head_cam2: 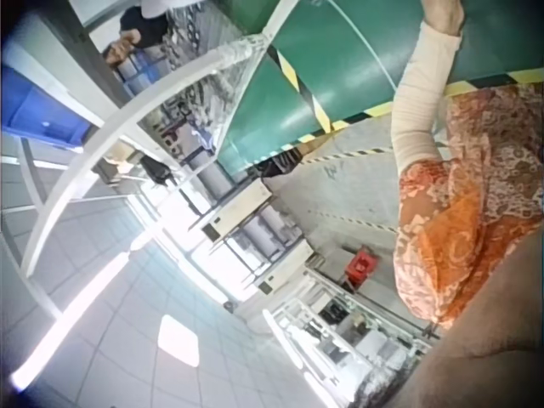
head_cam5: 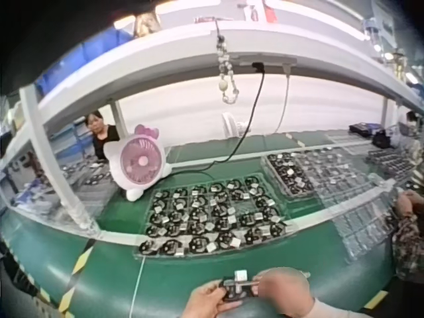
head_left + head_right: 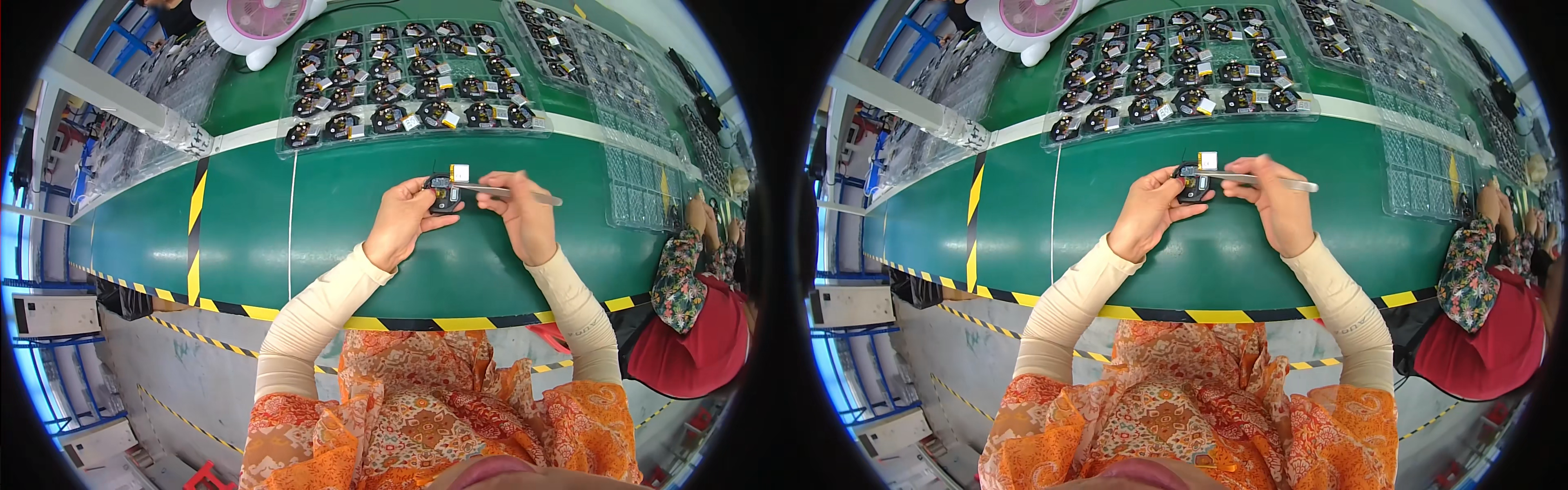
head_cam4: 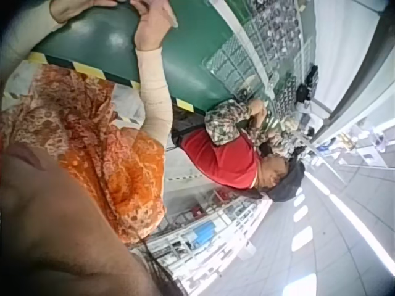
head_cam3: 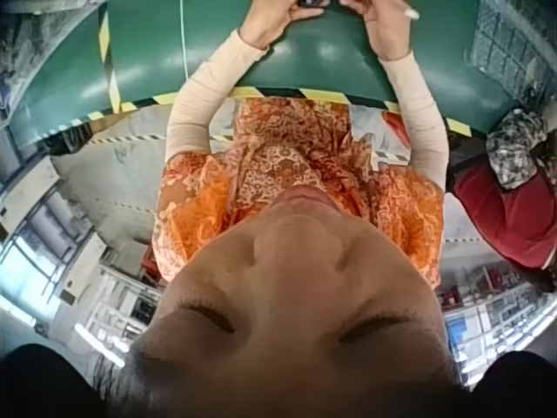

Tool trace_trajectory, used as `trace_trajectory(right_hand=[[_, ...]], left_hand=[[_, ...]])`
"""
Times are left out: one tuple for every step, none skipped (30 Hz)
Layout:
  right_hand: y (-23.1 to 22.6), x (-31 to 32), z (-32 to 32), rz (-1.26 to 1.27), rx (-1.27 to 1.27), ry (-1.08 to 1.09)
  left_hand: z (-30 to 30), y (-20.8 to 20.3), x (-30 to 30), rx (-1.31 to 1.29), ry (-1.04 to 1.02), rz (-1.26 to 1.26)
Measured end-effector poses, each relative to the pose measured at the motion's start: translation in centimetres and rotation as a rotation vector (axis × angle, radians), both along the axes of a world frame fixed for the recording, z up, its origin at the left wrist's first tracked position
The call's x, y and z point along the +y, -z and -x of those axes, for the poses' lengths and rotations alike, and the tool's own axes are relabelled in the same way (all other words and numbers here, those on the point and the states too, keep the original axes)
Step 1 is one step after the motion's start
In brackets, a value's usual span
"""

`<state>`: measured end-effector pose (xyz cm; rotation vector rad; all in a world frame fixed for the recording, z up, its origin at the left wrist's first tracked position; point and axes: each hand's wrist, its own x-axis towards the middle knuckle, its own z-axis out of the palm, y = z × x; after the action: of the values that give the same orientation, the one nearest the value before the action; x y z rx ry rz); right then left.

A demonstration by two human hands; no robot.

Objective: Assembling small electronic components using tweezers.

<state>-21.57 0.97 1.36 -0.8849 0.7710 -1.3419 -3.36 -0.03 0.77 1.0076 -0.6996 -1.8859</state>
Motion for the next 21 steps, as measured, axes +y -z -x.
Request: trace_trajectory(right_hand=[[0.4, -0.1, 0.3, -0.086, -0.016, -0.055], [0.3, -0.1, 0.1, -0.088, -0.013, -0.055], [0.3, -0.1, -0.3, -0.073, 0.069, -0.08], [0.2, 0.0, -0.5, -0.059, 0.15, -0.104], [0.6, -0.1, -0.7, -0.031, 0.183, -0.093], [0.6, -0.2, -0.8, -0.034, 0.184, -0.092], [0.6, -0.2, -0.8, -0.038, 0.197, -0.084], [0.7, -0.2, -0.8, -0.043, 0.21, -0.075], [0.7, -0.3, -0.8, -0.046, 0.211, -0.073], [0.8, -0.3, -0.7, -0.048, 0.223, -0.079], [0.8, -0.3, -0.7, -0.05, 0.234, -0.085], [1.0, -0.3, -0.8, -0.052, 0.234, -0.083], [1.2, -0.2, -0.9, -0.052, 0.203, -0.066], [1.3, -0.1, -0.9, -0.052, 0.171, -0.048], [1.2, -0.1, -1.0, -0.052, 0.17, -0.048], [1.0, -0.1, -1.1, -0.022, 0.176, -0.027], [0.8, 0.0, -1.2, 0.009, 0.183, -0.007], [0.7, 0.1, -1.1, 0.01, 0.182, -0.008], [0.7, 0.2, -1.0, 0.058, 0.174, -0.024], [0.7, 0.3, -0.9, 0.105, 0.166, -0.039], [0.7, 0.5, -0.9, 0.105, 0.166, -0.04]], left_hand=[[0.0, -0.1, 0.0, 0.004, -0.001, -0.002], [0.0, -0.2, 0.0, 0.022, 0.0, -0.001], [0.0, -0.2, 0.1, 0.039, 0.001, -0.001], [0.0, 0.0, 0.0, 0.041, 0.001, -0.003], [0.0, 0.2, -0.1, 0.027, -0.001, -0.002], [0.0, 0.3, -0.1, 0.012, -0.004, 0.0], [0.0, 0.4, -0.1, 0.013, -0.003, -0.003], [0.0, 0.4, -0.1, 0.018, -0.002, -0.002], [0.0, 0.5, -0.1, 0.023, -0.001, -0.001], [0.0, 0.5, -0.1, 0.024, 0.001, -0.003], [0.1, 0.4, -0.1, 0.007, -0.006, -0.002], [0.1, 0.4, -0.1, -0.011, -0.012, -0.001], [0.1, 0.4, -0.1, -0.011, -0.01, -0.002], [0.2, 0.4, -0.1, -0.008, -0.018, -0.001], [0.1, 0.4, -0.2, -0.005, -0.028, 0.0], [0.1, 0.4, -0.2, -0.006, -0.028, 0.001], [0.0, 0.4, -0.2, 0.017, -0.021, -0.007], [0.0, 0.4, -0.2, 0.041, -0.015, -0.013], [0.0, 0.4, -0.2, 0.04, -0.015, -0.012], [-0.1, 0.5, -0.3, 0.053, -0.04, -0.02], [-0.1, 0.5, -0.3, 0.066, -0.063, -0.028]])
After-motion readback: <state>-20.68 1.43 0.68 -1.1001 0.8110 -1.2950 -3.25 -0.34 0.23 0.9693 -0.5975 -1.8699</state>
